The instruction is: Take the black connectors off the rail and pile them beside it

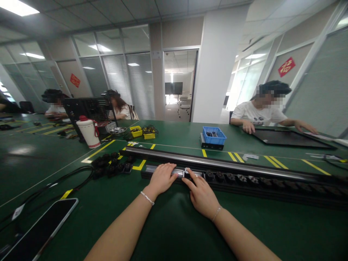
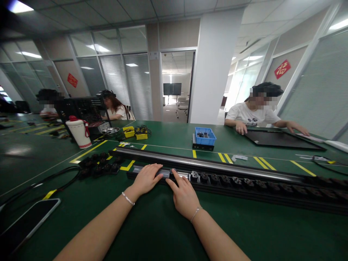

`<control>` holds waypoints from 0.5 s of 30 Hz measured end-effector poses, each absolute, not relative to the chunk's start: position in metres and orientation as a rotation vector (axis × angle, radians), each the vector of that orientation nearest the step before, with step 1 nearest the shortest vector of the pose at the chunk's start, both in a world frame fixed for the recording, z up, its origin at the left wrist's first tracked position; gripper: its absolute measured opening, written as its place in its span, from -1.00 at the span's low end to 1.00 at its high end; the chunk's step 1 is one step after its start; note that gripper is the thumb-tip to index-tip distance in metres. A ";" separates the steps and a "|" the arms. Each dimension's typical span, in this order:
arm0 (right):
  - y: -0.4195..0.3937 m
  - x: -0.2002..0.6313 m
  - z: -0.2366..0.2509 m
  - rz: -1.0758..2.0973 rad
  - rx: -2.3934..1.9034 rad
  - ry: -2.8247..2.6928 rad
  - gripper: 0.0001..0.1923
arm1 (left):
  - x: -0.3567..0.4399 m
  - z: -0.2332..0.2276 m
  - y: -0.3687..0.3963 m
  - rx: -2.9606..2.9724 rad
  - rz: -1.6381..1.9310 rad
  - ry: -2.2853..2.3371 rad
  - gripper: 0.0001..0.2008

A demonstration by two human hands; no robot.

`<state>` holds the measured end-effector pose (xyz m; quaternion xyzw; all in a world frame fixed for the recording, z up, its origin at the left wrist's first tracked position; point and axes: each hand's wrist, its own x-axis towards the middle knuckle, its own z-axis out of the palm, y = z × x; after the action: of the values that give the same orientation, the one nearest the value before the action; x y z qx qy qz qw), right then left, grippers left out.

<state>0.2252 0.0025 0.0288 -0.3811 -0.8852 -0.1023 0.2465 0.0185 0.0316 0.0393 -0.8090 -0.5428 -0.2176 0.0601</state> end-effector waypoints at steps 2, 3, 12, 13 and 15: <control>0.002 0.223 0.029 -0.261 -1.023 -2.433 -0.39 | 0.023 0.039 0.030 -2.426 -0.665 -1.662 -0.48; 0.002 0.222 0.028 -0.251 -1.016 -2.437 -0.42 | 0.026 0.040 0.028 -2.427 -0.672 -1.655 -0.45; 0.005 0.221 0.025 -0.259 -0.987 -2.367 -0.72 | 0.038 0.044 0.019 -2.539 -0.563 -1.463 -0.56; 0.006 0.221 0.025 -0.260 -0.992 -2.359 -0.73 | 0.037 0.044 0.019 -2.540 -0.557 -1.457 -0.55; 0.007 0.220 0.024 -0.258 -1.007 -2.341 -0.76 | 0.035 0.044 0.019 -2.540 -0.558 -1.446 -0.53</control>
<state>0.2201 0.0071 0.0237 -0.3767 -0.8757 -0.0965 0.2862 0.0351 0.0193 0.0435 -0.8506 -0.4843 -0.1868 0.0832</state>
